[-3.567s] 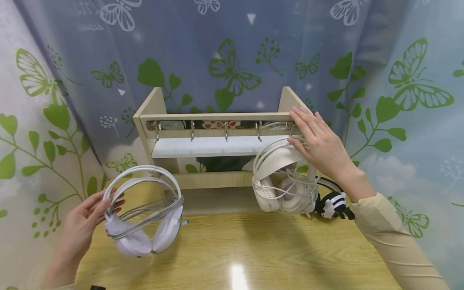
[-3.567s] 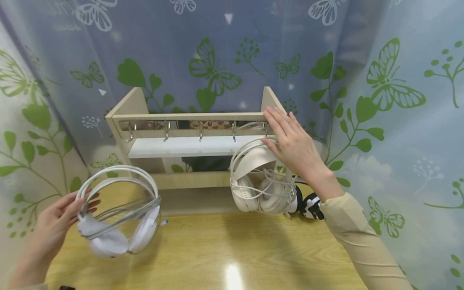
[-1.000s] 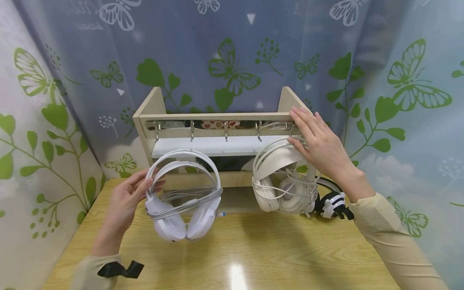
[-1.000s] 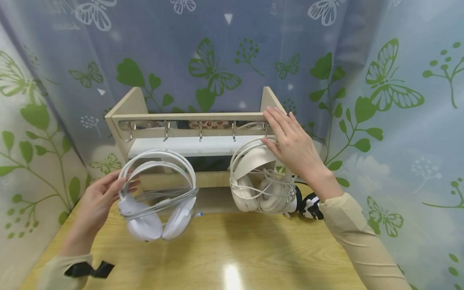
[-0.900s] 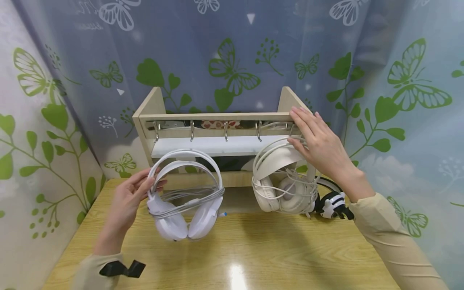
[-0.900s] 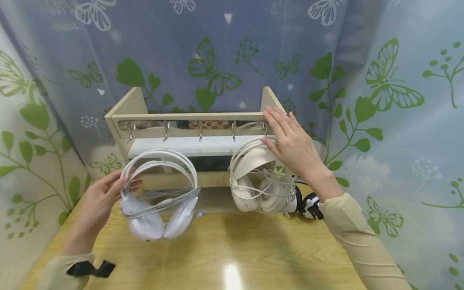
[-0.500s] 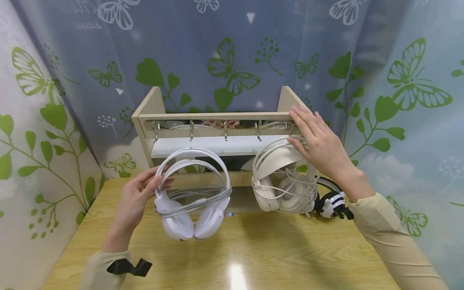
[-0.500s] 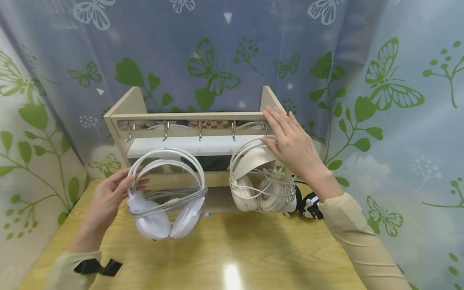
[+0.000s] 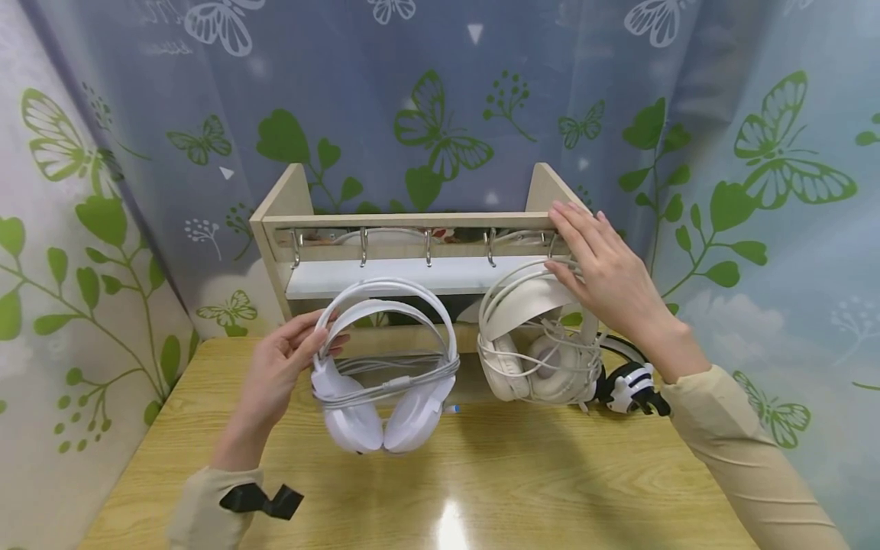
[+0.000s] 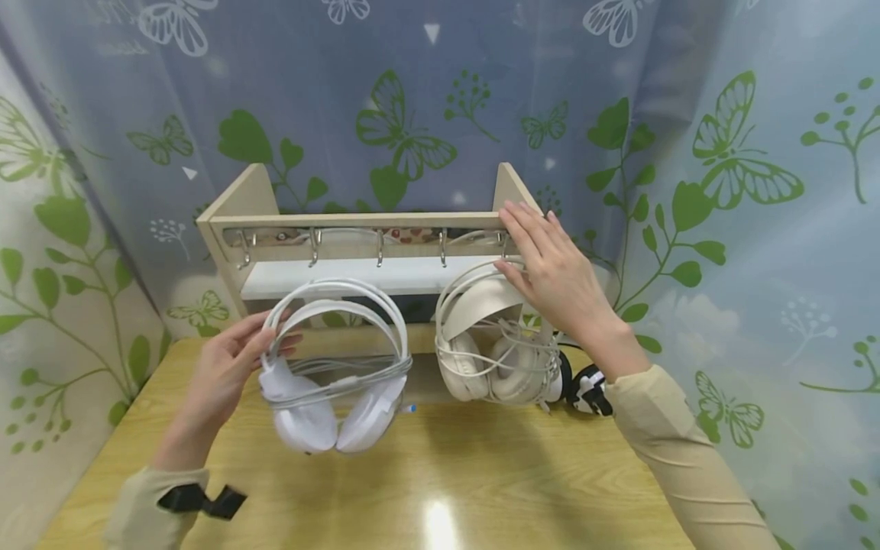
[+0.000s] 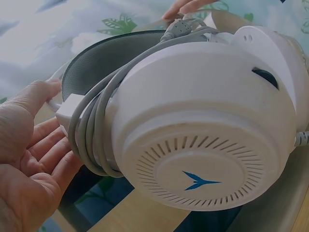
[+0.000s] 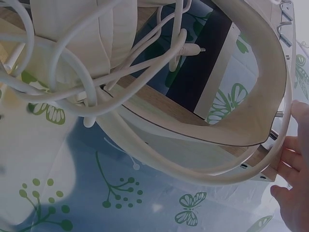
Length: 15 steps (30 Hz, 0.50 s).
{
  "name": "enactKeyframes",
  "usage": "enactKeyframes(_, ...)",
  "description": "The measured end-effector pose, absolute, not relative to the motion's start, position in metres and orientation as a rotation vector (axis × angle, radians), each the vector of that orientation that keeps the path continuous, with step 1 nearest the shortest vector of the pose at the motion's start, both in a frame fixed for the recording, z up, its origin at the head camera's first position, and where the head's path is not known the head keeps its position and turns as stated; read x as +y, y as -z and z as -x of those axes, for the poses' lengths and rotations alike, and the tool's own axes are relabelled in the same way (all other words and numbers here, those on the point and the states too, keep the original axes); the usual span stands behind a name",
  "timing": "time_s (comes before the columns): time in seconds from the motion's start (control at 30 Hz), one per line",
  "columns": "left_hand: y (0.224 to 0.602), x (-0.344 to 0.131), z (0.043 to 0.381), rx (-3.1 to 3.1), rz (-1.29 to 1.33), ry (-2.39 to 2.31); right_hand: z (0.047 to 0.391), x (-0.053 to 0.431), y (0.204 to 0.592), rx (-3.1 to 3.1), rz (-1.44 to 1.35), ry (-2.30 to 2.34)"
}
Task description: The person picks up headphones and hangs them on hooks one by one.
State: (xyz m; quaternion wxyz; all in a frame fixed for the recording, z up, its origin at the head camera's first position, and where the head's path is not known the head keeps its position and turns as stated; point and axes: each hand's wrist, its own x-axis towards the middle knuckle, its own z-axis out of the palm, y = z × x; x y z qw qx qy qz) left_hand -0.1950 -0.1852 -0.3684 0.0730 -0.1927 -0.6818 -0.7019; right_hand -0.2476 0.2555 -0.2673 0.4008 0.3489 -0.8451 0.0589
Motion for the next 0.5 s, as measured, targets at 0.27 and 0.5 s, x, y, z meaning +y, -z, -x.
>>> enactKeyframes(0.27,0.363,-0.177,0.193,-2.046,0.582,2.108,0.248,0.255,0.268,-2.142,-0.876,-0.143)
enactKeyframes(0.5,0.360,-0.173,0.194,-2.029,0.595,2.120,0.248,0.255,0.267,-2.141,-0.879,-0.140)
